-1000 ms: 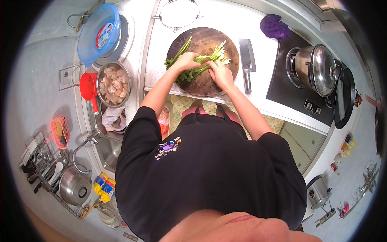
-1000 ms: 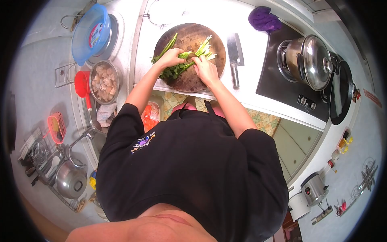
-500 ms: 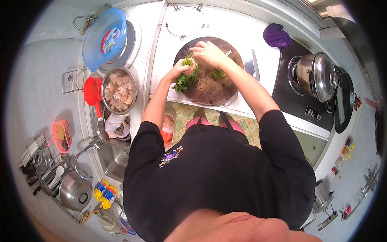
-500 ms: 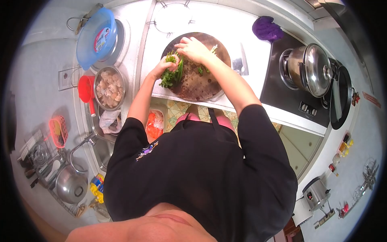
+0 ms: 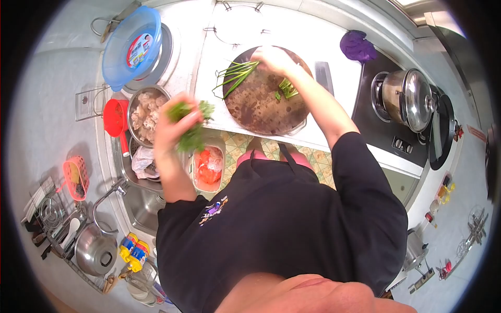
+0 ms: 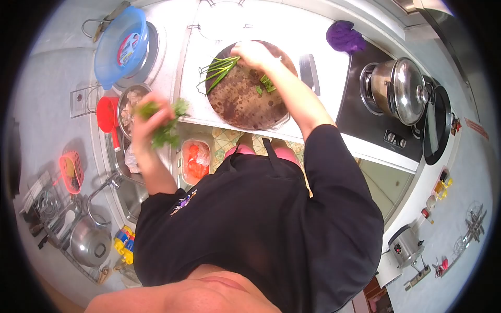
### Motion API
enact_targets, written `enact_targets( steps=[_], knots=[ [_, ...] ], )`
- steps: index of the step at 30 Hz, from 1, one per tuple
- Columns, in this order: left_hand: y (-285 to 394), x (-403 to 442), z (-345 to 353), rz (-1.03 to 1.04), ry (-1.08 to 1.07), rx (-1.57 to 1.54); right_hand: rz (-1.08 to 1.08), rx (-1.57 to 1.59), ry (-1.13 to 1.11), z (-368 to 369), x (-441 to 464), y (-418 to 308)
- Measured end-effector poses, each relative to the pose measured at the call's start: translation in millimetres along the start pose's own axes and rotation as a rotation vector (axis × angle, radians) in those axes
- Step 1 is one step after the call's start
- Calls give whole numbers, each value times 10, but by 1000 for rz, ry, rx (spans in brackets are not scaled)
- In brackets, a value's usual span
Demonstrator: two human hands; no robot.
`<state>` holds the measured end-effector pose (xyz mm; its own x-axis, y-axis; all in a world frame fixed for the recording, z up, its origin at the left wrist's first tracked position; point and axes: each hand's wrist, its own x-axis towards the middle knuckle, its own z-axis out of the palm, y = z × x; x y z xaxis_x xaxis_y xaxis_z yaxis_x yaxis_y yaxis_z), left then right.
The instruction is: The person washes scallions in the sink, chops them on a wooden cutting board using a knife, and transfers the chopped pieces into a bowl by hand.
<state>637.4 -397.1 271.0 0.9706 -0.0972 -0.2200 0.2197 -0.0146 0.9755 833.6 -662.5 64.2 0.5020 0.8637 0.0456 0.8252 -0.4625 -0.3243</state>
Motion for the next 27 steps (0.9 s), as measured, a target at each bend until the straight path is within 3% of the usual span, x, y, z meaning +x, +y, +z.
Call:
enact_targets(
  steps=[2, 4, 6, 9, 11, 14, 21, 23, 25, 27],
  knots=[
    [-316, 409, 327, -152, -85, 58, 378, 407, 261, -121, -254, 29],
    [-982, 797, 629, -221, -142, 124, 561, 388, 373, -213, -675, 107],
    [-1338, 1087, 929, -242, -75, 392, 800, 338, 245, -265, -1083, 94],
    [-1707, 1455, 1317, -83, -54, 503, 764, 341, 225, -99, -1537, -32],
    [-1821, 1646, 1548, 41, -9, 743, 813, 360, 221, -44, -1646, -177],
    [-1783, 1776, 1746, -15, -111, 982, 820, 383, 288, 77, -1640, -268],
    [-1878, 1914, 1424, -66, -75, 930, 867, 331, 365, 193, -1407, -227],
    [-1888, 1898, 1351, -70, -40, 842, 900, 392, 245, 191, -1332, -200],
    [-1871, 1864, 1325, -77, -6, 748, 877, 363, 263, 271, -1301, -137],
    [-1829, 1771, 1313, -48, 42, 663, 918, 670, 327, 343, -1325, -52]
  ],
)
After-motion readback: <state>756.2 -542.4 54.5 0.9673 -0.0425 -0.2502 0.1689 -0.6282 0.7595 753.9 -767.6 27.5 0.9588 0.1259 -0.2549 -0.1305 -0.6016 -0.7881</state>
